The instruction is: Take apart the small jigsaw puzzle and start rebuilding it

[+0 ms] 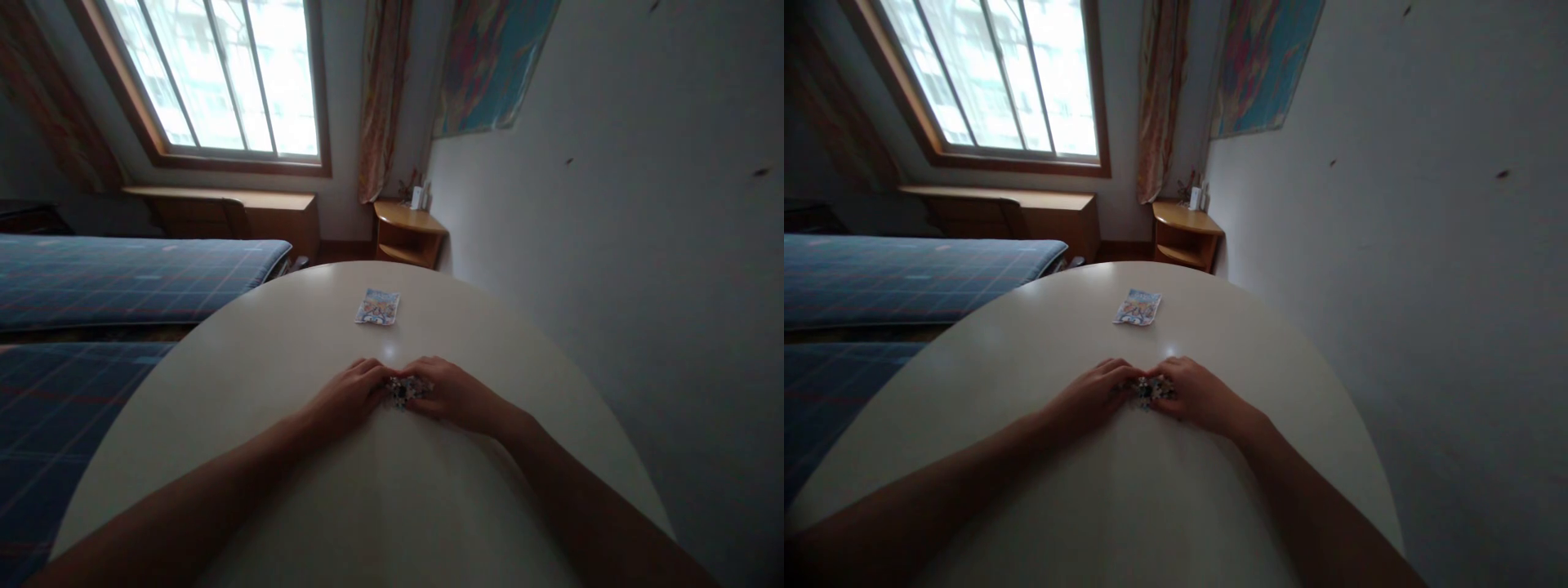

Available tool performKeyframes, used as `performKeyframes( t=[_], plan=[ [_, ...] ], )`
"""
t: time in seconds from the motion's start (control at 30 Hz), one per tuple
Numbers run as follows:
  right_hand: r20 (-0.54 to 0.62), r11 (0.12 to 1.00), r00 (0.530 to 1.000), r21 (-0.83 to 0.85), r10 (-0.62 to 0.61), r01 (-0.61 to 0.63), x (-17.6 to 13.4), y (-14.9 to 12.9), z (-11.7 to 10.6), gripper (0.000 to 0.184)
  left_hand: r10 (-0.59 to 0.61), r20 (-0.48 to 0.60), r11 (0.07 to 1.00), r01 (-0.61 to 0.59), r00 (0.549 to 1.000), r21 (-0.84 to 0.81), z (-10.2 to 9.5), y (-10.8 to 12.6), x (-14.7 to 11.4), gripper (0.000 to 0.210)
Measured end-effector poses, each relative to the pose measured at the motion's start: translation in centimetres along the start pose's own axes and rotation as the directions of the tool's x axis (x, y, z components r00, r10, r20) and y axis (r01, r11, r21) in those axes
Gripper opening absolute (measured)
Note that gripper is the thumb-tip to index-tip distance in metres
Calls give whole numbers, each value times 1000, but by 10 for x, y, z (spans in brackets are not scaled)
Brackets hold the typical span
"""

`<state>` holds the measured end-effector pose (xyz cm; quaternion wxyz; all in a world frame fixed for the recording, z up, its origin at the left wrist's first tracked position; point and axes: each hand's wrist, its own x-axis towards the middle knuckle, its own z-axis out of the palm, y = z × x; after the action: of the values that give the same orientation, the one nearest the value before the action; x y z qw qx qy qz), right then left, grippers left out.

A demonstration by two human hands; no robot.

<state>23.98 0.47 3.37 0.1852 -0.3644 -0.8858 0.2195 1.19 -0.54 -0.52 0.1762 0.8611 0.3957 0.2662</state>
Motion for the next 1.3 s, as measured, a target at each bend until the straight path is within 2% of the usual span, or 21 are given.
performKeyframes(
  t=[0.27,0.43,0.5,0.6,0.7,0.73,0.83,0.93,1.07,1.2,1.3],
  plan=[
    [-5,963,989,229,145,-140,2,4,2,46,-87,-93,996,84,992,-41,-5,5,1,21],
    [-16,938,978,285,208,-195,3,7,4,34,1,4,999,-1,1000,51,-6,10,-2,49],
    [-25,932,975,301,219,-202,3,10,3,31,-5,27,998,4,1000,61,-5,10,-2,45],
    [-82,934,965,285,249,-216,3,16,-3,28,-52,15,997,51,999,64,-3,8,0,30],
    [-113,952,959,196,260,-235,-1,17,-10,21,-76,-12,995,77,997,65,-1,5,2,20],
    [-102,961,962,143,253,-237,-3,16,-12,22,-83,-28,994,85,996,66,-1,5,2,19],
    [-22,974,974,-24,225,-226,-9,10,-13,45,-98,-76,992,104,992,66,-1,5,1,19],
    [13,966,970,-94,243,-241,-10,5,-8,42,-71,-68,994,76,995,82,-2,8,-1,22],
    [25,979,981,-73,194,-192,-7,0,0,23,-21,-6,991,22,1000,133,-2,11,-4,40],
    [51,992,991,17,124,-125,-5,-7,1,13,-32,1,993,31,999,117,-2,11,-2,26],
    [35,991,991,20,133,-133,-6,-11,1,21,-36,5,994,35,999,101,-2,10,0,14]
  ],
)
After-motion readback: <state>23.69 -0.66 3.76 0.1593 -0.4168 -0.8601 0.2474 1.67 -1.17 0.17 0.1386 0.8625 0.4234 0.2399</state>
